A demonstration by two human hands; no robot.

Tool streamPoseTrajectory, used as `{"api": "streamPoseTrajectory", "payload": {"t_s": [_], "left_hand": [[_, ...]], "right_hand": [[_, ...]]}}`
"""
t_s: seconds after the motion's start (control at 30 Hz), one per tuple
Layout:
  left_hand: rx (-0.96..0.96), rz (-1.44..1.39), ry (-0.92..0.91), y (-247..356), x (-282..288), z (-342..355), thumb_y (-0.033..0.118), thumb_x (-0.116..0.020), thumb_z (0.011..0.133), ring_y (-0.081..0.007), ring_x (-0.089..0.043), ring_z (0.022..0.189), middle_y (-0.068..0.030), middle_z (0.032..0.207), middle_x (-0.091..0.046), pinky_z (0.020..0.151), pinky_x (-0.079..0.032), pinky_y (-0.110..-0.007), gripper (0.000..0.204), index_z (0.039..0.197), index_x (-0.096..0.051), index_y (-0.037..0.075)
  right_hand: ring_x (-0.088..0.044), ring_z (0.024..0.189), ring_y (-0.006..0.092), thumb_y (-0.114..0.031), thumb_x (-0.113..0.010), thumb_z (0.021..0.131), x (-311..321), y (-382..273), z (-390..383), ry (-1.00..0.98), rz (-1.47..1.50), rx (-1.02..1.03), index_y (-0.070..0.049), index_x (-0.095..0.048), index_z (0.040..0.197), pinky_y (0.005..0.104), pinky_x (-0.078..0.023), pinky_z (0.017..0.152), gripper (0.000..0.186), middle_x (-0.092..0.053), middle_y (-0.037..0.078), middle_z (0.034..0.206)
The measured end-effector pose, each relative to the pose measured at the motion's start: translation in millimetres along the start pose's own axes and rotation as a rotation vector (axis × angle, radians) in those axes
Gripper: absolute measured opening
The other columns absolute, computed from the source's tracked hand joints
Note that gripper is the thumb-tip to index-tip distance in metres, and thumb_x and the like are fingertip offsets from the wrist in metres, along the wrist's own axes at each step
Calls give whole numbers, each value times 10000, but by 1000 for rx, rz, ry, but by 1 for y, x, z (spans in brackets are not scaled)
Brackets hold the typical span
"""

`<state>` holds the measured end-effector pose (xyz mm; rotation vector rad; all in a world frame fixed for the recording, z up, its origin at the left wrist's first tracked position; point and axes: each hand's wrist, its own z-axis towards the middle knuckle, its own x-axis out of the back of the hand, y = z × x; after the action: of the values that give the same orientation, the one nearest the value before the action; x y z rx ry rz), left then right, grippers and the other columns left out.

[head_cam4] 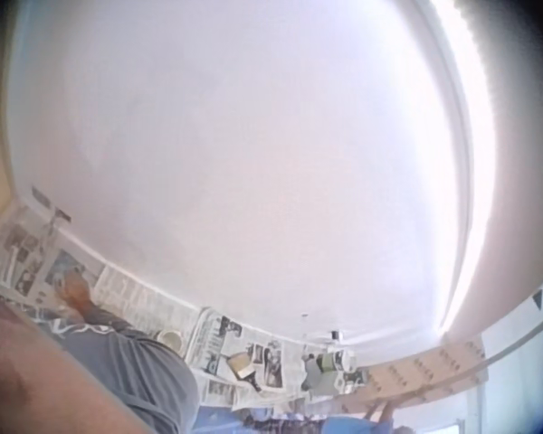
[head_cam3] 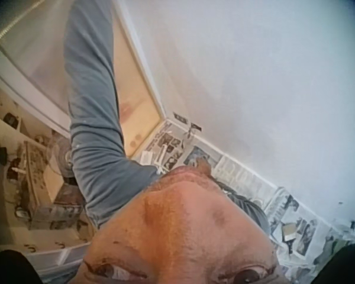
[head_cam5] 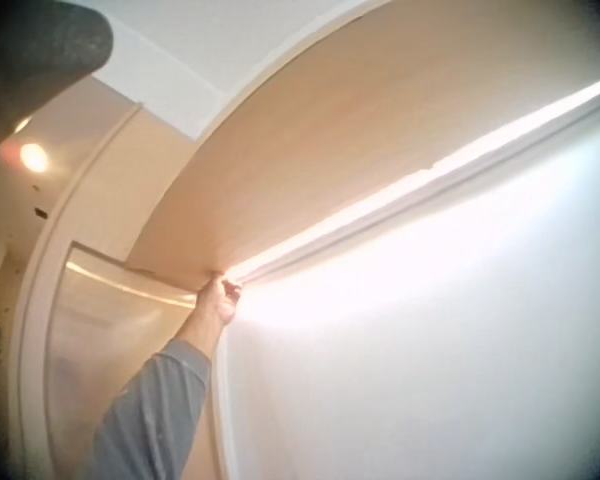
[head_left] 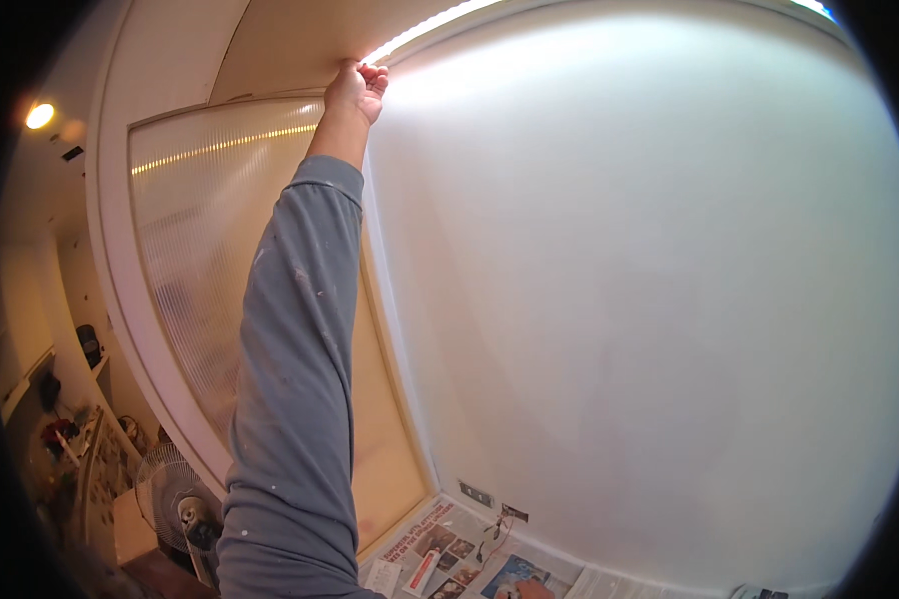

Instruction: The person applies sealant or adhesive along the edge of a light fixture or shelf trim using a small tool, then smooths the surface with their finger and wipes the area with a cloth. They handle plastic covering and use a paintbrush to apply liquid from a can onto a wooden piece.

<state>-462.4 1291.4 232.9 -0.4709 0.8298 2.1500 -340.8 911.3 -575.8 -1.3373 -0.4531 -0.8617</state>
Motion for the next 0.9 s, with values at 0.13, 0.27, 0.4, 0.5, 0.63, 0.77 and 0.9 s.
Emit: {"api": "streamPoseTrajectory", "payload": {"t_s": [0.13,0.27,0.4,0.5,0.63,0.77,0.9], "left_hand": [[14,107,84,-6,9,20,182,-564,970,-195,-580,666,-68,762,-533,589,-545,-297,180,846,-508,64],[81,316,162,-20,87,24,163,-500,974,-226,-600,708,-92,853,-583,587,-544,-317,154,977,-553,18],[69,101,-62,-47,70,-16,218,-508,967,-268,-625,915,-132,991,-590,792,-542,-312,273,1085,-559,-24],[69,-65,-146,-22,29,-32,231,-550,973,-254,-612,982,-149,1054,-580,833,-546,-322,318,1130,-551,-45],[3,-57,-157,-3,-2,-31,205,-536,995,-233,-623,906,-120,955,-601,784,-554,-313,218,1038,-574,-5],[-35,-79,-95,-5,-2,-13,132,-501,1010,-210,-614,765,-78,811,-596,675,-547,-288,165,879,-557,49],[-11,13,-21,-12,-6,5,161,-520,1001,-173,-562,612,-51,691,-554,540,-489,-271,207,817,-522,66]], "right_hand": [[-591,938,441,-382,-641,869,-2,0,-4,27,3,-1,-27,-625,992,525,-478,829,376,-625,228,979],[-592,927,441,-383,-646,864,6,2,-5,21,13,40,-32,-628,968,525,-479,818,365,-623,225,963],[-592,920,443,-385,-650,862,9,-10,-5,26,26,-28,-36,-630,952,525,-480,812,361,-622,225,951],[-590,924,449,-392,-650,864,17,-16,-1,-4,24,-34,-35,-631,959,526,-482,819,371,-623,228,947],[-594,931,452,-403,-656,858,8,-6,-4,24,-2,6,-29,-638,989,523,-485,826,396,-629,234,956],[-597,941,452,-407,-659,853,11,-8,-6,1,12,-15,-27,-645,1015,520,-487,833,413,-634,240,970],[-600,948,452,-408,-661,850,15,-13,-5,-55,23,-49,-27,-649,1032,518,-488,839,422,-637,244,980]]}}
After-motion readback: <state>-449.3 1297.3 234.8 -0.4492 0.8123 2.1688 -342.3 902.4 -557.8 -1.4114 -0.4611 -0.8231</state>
